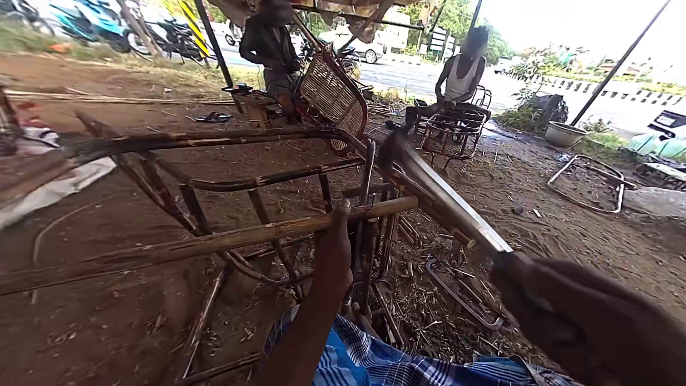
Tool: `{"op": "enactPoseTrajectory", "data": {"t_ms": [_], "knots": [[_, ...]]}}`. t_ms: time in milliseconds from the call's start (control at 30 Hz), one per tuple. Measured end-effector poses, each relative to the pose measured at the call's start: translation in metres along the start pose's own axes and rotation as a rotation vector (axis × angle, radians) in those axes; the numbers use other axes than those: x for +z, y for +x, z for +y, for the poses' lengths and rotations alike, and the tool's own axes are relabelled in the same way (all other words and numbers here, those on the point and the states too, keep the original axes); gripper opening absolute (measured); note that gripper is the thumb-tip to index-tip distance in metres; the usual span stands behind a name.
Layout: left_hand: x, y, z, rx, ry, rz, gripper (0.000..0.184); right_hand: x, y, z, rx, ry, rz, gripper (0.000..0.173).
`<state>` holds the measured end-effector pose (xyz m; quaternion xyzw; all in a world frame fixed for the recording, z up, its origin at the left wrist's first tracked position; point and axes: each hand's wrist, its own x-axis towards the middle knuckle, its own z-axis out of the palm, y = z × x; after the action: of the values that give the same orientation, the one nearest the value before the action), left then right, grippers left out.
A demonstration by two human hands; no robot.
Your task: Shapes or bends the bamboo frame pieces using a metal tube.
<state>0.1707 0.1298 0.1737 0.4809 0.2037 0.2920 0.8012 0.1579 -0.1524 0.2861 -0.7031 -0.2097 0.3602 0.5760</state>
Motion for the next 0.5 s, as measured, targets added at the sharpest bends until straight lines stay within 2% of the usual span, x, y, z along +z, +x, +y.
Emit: {"op": "enactPoseTrajectory", "data": {"t_ms": [100, 133, 167, 200, 267, 300, 333, 400, 500], "knots": [[-0.002, -0.001, -0.001, 0.016, -0.007, 0.001, 0.044, -0.004, -0.021, -0.021, -0.427, 0.077, 0.202, 0.040], [-0.003, -0.001, -0.002, 0.012, -0.007, 0.006, 0.043, -0.004, -0.013, -0.015, -0.559, 0.064, 0.265, 0.041], [-0.003, 0.000, -0.002, 0.010, -0.006, 0.012, 0.043, -0.003, -0.002, -0.002, -0.617, -0.010, 0.276, 0.042], [-0.002, -0.001, -0.002, 0.003, 0.004, 0.024, 0.043, -0.001, 0.009, 0.013, -0.531, -0.125, 0.263, 0.046], [-0.003, -0.003, -0.003, -0.011, 0.021, 0.035, 0.046, -0.002, 0.024, 0.032, -0.049, -0.200, 0.105, 0.053], [-0.004, -0.003, -0.002, -0.026, 0.029, 0.025, 0.047, -0.004, 0.026, 0.029, 0.116, -0.188, 0.048, 0.052], [-0.002, 0.001, 0.000, -0.029, 0.025, 0.010, 0.048, -0.006, 0.023, 0.018, 0.165, -0.156, 0.043, 0.051], [-0.004, 0.000, -0.004, -0.050, 0.016, 0.011, 0.048, -0.002, 0.001, -0.009, 0.018, -0.109, 0.168, 0.046], [-0.003, 0.001, -0.002, -0.059, 0.026, 0.020, 0.049, -0.008, -0.015, -0.031, -0.455, -0.062, 0.429, 0.037]]}}
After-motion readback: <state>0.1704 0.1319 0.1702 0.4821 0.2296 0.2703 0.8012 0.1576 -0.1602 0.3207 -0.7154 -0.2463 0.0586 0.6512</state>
